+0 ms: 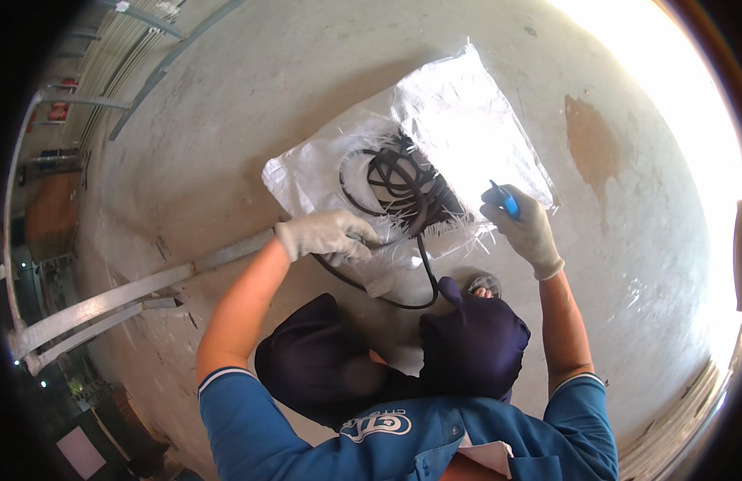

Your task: The person uses a handheld tool to apply a black strip along the edge of a long wooden plank, then wraps the plank with clear plastic film. The person coils the tool's cable and places it in a white bag before wrapping the plank.

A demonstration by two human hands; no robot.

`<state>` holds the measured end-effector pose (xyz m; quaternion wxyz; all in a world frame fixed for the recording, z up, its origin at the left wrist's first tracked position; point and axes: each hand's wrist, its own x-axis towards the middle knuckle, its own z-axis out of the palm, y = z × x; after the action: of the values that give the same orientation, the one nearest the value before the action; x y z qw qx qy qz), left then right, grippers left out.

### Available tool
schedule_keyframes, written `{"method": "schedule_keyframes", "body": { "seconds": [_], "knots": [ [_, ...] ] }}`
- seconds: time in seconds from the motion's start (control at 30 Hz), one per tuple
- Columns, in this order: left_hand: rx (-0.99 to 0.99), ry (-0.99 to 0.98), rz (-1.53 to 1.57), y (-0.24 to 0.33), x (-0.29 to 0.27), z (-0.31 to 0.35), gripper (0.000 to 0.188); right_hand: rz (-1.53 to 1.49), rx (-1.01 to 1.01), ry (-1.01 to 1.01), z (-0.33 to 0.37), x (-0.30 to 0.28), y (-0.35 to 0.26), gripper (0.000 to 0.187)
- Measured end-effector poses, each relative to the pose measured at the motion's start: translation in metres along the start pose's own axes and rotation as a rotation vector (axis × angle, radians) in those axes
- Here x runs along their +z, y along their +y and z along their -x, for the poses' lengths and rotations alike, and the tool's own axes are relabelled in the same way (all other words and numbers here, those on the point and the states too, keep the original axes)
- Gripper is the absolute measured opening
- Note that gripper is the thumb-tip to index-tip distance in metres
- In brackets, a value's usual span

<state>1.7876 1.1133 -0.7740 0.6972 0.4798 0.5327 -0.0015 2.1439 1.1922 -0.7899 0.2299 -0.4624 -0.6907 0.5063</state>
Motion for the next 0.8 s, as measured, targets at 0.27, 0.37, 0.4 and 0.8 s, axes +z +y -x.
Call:
{"method": "schedule_keyframes", "body": {
  "seconds": [0.27, 0.37, 0.4, 0.8],
  "knots": [
    [0.323, 0.438, 0.199, 0.077, -0.019, 0.110, 0.029, -0.044, -0.119, 0.020, -0.024, 0.024, -0.058, 0.035],
    [0.232, 0.496, 0.120, 0.103, -0.004, 0.108, 0.029, -0.061, -0.445, 0.111, -0.038, 0.047, -0.091, 0.042],
    [0.278, 0.469, 0.090, 0.109, 0.002, 0.106, 0.029, -0.044, -0.621, 0.130, -0.046, 0.060, -0.101, 0.043],
    [-0.033, 0.947, 0.139, -0.071, 0.002, 0.243, 0.018, -0.094, -0.497, 0.583, -0.083, -0.116, -0.111, 0.035]
  ]
}}
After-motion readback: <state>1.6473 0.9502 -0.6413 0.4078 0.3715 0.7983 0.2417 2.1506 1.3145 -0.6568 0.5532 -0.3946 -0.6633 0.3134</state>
